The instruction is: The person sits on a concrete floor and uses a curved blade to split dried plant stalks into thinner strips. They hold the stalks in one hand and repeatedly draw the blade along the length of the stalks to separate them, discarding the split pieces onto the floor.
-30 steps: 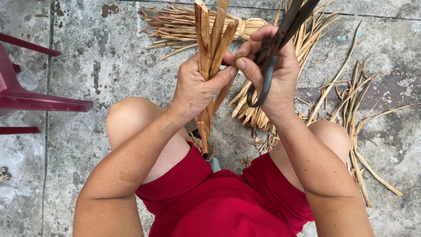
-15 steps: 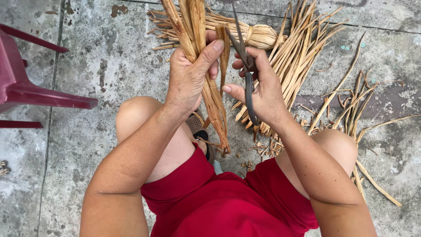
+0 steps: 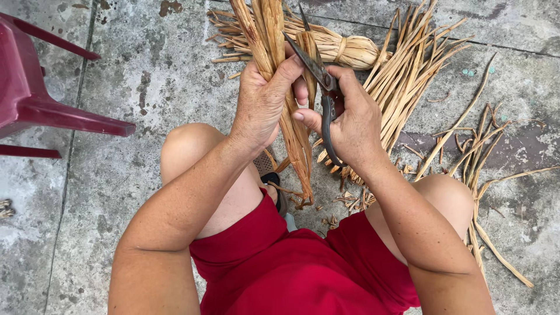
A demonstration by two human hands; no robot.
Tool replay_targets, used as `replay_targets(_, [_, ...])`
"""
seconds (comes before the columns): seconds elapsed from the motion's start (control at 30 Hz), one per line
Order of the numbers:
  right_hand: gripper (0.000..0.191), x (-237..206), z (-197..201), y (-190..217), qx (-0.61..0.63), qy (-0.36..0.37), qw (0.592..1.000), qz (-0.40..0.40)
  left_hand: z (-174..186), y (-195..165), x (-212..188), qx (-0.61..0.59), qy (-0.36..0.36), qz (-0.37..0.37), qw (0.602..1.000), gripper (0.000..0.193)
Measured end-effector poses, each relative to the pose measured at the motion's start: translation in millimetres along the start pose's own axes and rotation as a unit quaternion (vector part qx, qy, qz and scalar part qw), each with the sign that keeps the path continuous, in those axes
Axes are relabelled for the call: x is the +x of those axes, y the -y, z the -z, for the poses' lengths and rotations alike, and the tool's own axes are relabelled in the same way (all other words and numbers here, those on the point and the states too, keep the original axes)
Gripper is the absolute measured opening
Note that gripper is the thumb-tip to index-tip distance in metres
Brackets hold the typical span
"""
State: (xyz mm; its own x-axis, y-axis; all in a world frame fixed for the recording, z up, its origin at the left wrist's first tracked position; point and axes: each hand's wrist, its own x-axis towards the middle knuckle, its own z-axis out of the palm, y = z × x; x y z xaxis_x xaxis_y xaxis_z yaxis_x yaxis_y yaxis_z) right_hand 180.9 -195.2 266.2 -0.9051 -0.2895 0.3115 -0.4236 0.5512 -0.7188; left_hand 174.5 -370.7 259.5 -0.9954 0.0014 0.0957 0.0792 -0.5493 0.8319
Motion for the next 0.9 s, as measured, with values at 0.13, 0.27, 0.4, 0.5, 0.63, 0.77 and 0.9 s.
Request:
replay_targets(0.13, [0.077,1.6,1.2,-0.2,0.007,0.005,1.0,-0.015,0.4,0.7,1.8,-0.015,-0.006,-0.016,1.0,0.018])
replay_targets(0.27, [0.07,2.7,-0.4,-0.3,0.037,-0.013,0.999,0.016,1.4,1.0,3.5,-0.017,-0.007,-0.027,0.999,0.018])
replay_targets(0.4, [0.071,1.9,-0.4,0.5,0.032,-0.022,0.999,0.029,1.1,0.2,1.9,0.004,-0.006,-0.02,1.0,0.017])
replay_targets(0.5, [0.07,2.6,-0.3,0.2,0.032,-0.037,0.995,0.082,0.1,0.3,1.0,-0.006,-0.005,0.0,1.0,0.016])
replay_targets(0.63, [0.064,5.6,-5.2,-0.6,0.085,0.0,0.996,-0.001,1.1,0.8,1.7,-0.011,-0.02,-0.001,1.0,0.015])
replay_targets(0.77, [0.058,3.3,-6.9,-1.0,0.145,0.023,0.988,-0.049,4.7,1.9,0.1,-0.01,-0.022,0.001,1.0,0.015])
replay_targets(0.9, [0.048,2.3,-5.8,-2.6,0.17,0.035,0.982,-0.076,7.5,1.9,-2.9,0.009,-0.027,0.013,1.0,0.016])
